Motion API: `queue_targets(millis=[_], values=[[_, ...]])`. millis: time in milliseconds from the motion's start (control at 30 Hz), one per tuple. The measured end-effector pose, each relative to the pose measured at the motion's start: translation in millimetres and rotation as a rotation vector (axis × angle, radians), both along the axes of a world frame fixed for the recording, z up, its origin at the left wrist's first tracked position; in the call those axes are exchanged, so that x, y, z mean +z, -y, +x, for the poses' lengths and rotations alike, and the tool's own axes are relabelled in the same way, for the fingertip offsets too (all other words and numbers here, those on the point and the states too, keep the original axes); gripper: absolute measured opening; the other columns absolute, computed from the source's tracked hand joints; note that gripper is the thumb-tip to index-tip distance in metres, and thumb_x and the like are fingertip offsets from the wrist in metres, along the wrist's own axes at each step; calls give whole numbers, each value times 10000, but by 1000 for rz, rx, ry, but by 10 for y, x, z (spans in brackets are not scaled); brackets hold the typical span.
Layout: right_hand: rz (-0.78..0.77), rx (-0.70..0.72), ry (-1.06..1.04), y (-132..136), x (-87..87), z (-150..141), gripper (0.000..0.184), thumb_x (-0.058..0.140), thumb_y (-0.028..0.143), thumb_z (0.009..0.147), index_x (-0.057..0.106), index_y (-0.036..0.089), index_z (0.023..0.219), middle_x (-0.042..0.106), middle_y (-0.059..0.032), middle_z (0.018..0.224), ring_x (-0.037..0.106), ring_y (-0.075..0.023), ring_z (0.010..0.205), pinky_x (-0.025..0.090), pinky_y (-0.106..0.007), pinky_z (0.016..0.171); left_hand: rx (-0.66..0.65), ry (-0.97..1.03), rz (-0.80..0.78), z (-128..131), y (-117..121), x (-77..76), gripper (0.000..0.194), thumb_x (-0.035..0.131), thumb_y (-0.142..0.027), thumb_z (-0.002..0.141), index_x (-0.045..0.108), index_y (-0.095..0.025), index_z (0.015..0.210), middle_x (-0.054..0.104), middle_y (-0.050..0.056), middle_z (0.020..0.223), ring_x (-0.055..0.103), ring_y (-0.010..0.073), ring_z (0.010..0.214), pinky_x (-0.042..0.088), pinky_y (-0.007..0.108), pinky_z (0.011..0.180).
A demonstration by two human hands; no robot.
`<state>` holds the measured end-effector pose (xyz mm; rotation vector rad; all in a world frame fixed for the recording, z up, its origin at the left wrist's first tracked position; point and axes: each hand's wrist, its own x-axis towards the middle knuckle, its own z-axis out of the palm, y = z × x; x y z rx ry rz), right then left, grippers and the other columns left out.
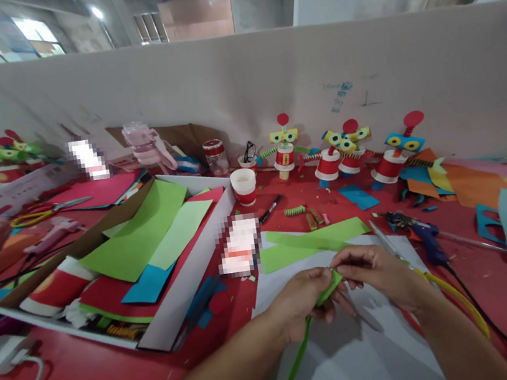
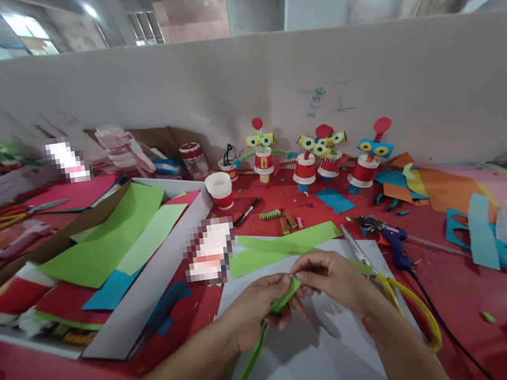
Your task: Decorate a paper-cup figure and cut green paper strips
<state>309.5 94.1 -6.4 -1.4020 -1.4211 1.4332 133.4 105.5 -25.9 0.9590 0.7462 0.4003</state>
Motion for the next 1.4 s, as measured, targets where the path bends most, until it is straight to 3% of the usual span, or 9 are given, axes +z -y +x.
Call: queue_targets(millis=[100, 200, 467, 567, 767, 867, 1100, 1400], values=[[9, -37, 41, 3, 10, -35, 287, 724, 444, 699, 689, 172, 781, 577, 34, 588, 489, -100, 542, 381, -252, 538, 38, -10, 43, 16, 12, -28, 482, 560, -636, 747, 582, -160, 815, 663, 32, 682, 528, 96, 464, 267, 243, 486], [26, -76, 49, -10, -20, -71, 267, 718, 434, 687, 684, 185, 778, 581, 35, 605, 499, -108, 544, 399, -264, 543, 123, -1, 74, 31, 13, -33, 455, 627, -599, 704, 607, -148, 753, 637, 29, 697, 576, 118, 602, 399, 264, 618], [60, -195, -68, 3, -73, -176, 293, 718, 409, 714, 669, 198, 912, 568, 45, 614, 518, -120, 571, 406, -275, 557, 235, 26, 63, -16, -43, 16, 294, 703, -420, 714, 653, -132, 688, 631, 30, 689, 557, 118, 642, 437, 274, 682], [34, -220, -116, 11, -69, -193, 268, 741, 387, 687, 670, 184, 846, 568, 47, 602, 507, -113, 567, 399, -274, 565, 225, -20, 26, -37, -58, 60, 231, 706, -342, 747, 663, -121, 695, 652, 39, 680, 584, 111, 620, 464, 259, 681], [26, -248, -234, 10, -83, -185, 208, 766, 329, 653, 675, 181, 768, 592, 43, 624, 486, -96, 571, 384, -263, 575, 214, 12, -350, -72, -150, 95, 330, 524, -309, 910, 718, -61, 813, 710, 119, 758, 667, 154, 685, 546, 271, 703], [19, -245, -254, 13, -94, -188, 204, 768, 320, 654, 677, 181, 772, 599, 39, 637, 498, -99, 586, 397, -269, 596, 185, 6, -401, -94, -176, 83, 263, 547, -242, 901, 718, -53, 833, 717, 122, 760, 678, 157, 691, 558, 256, 679], [46, -261, -206, 30, -98, -206, 132, 719, 269, 674, 671, 181, 761, 610, 36, 659, 525, -99, 583, 422, -271, 595, 158, -21, -275, -120, -157, 97, 198, 624, -252, 872, 716, -82, 828, 723, 108, 769, 657, 122, 650, 493, 196, 589], [77, -288, -181, 31, -123, -223, 59, 668, 235, 708, 641, 204, 750, 568, 56, 616, 509, -97, 567, 403, -255, 566, 132, -95, 65, -105, -99, 84, 247, 648, -388, 807, 700, -148, 828, 730, 78, 824, 609, 112, 607, 347, 232, 543]])
